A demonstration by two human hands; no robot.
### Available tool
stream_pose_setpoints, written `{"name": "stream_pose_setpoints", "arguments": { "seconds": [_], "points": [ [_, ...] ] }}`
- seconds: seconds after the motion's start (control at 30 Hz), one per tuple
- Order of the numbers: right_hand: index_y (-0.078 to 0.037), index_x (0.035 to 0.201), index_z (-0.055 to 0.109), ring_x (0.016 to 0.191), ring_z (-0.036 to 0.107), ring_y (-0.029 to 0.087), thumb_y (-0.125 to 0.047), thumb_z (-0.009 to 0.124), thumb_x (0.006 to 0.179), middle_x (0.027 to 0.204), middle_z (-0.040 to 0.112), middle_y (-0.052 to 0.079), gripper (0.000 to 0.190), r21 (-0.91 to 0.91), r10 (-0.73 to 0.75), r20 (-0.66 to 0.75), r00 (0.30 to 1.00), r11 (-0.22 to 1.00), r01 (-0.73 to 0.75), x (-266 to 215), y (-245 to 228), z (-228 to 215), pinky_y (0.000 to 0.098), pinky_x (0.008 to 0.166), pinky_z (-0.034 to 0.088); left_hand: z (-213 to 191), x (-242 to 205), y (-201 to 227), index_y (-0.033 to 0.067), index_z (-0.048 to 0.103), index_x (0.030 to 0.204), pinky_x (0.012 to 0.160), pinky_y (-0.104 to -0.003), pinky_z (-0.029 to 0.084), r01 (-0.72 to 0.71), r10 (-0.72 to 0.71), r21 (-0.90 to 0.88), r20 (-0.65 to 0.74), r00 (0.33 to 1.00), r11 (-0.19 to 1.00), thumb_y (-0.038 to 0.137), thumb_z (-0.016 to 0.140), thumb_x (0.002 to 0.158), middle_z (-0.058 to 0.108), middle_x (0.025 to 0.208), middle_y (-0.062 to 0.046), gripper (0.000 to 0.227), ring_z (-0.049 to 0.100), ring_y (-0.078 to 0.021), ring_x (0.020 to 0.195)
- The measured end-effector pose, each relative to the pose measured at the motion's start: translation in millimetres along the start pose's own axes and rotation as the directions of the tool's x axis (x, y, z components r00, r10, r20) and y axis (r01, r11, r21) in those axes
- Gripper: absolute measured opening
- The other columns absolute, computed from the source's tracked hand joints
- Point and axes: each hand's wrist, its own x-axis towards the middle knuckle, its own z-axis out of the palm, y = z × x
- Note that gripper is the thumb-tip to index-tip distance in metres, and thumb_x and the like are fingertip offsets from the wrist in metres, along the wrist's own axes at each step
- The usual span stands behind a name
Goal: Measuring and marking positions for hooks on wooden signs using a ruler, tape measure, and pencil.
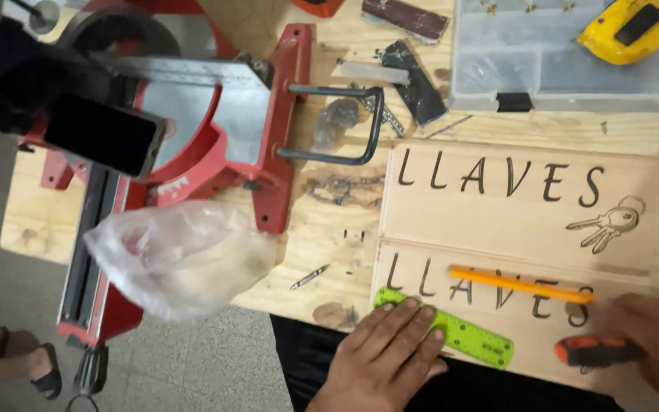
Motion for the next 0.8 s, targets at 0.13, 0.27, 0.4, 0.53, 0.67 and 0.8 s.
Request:
{"name": "stream_pose_setpoints", "arguments": {
  "seconds": [0.13, 0.27, 0.4, 0.53, 0.67, 0.8],
  "points": [
    [-0.021, 0.144, 0.055, 0.131, 0.062, 0.026, -0.007, 0.061, 0.072, 0.147, 0.060, 0.005, 0.074, -0.068, 0.011, -0.013, 1.000, 0.998, -0.012, -4, 28, 8, 0.0409, 0.120, 0.046, 4, -16, 17, -0.0002, 0.070, 0.121, 0.104, -0.045, 0.054, 0.020, -0.023, 0.063, 0.044, 0.999, 0.998, 0.009, 0.051, 0.111, 0.069, 0.128, -0.018, 0.023, 0.069, -0.0361, 0.121],
    [-0.018, 0.138, 0.061, 0.113, 0.069, 0.027, -0.009, 0.072, 0.072, 0.138, 0.066, 0.006, 0.068, -0.037, -0.030, -0.078, 0.997, 0.999, 0.027, 9, 2, -19, 0.0383, 0.099, 0.056, -4, -16, 18, 0.0014, 0.071, 0.110, 0.097, -0.039, 0.062, -0.092, 0.094, 0.138, -0.007, 0.996, 0.986, 0.005, 0.058, 0.108, 0.073, 0.112, -0.014, 0.013, 0.076, -0.0294, 0.106],
    [-0.023, 0.134, 0.064, 0.092, 0.068, 0.022, -0.026, 0.067, 0.079, 0.131, 0.066, 0.002, 0.055, 0.017, -0.031, -0.126, 0.992, 0.999, 0.034, -6, 16, 3, 0.0354, 0.085, 0.057, -15, 2, 6, -0.0077, 0.067, 0.118, 0.097, -0.047, 0.064, -0.134, 0.130, 0.164, 0.034, 0.991, 0.977, 0.003, 0.059, 0.107, 0.075, 0.112, -0.021, 0.018, 0.077, -0.0348, 0.109],
    [-0.009, 0.091, 0.062, 0.077, 0.054, 0.026, -0.012, 0.069, 0.083, 0.091, 0.055, 0.015, 0.011, 0.578, 0.466, 0.006, 0.885, 0.720, -0.384, -33, 69, 86, 0.0376, 0.059, 0.041, 0, 52, -1, -0.0101, 0.068, 0.104, 0.092, -0.047, 0.066, 0.024, 0.017, 0.167, -0.240, 0.971, 0.986, 0.003, 0.042, 0.107, 0.072, 0.102, -0.025, 0.029, 0.073, -0.0409, 0.099],
    [0.013, 0.123, 0.076, 0.075, 0.065, 0.052, -0.011, 0.061, 0.113, 0.090, 0.074, 0.045, 0.030, 0.648, 0.743, 0.554, 0.376, -0.100, -0.755, 70, -69, -67, 0.0543, 0.065, 0.048, 23, 83, -4, -0.0154, 0.067, 0.101, 0.101, -0.055, 0.060, 0.130, -0.110, 0.094, -0.188, 0.976, 0.987, -0.009, 0.046, 0.104, 0.066, 0.101, -0.029, 0.022, 0.068, -0.0476, 0.103],
    [-0.012, 0.136, 0.062, 0.119, 0.071, 0.016, -0.028, 0.077, 0.067, 0.145, 0.064, 0.012, 0.072, 0.294, -0.087, -0.231, 0.969, 0.943, 0.155, 95, -90, -103, 0.0287, 0.100, 0.059, 34, 82, -4, -0.0126, 0.072, 0.101, 0.093, -0.050, 0.063, 0.179, -0.147, 0.162, -0.195, 0.970, 0.970, -0.004, 0.045, 0.105, 0.070, 0.106, -0.028, 0.028, 0.072, -0.0462, 0.105]
  ]
}}
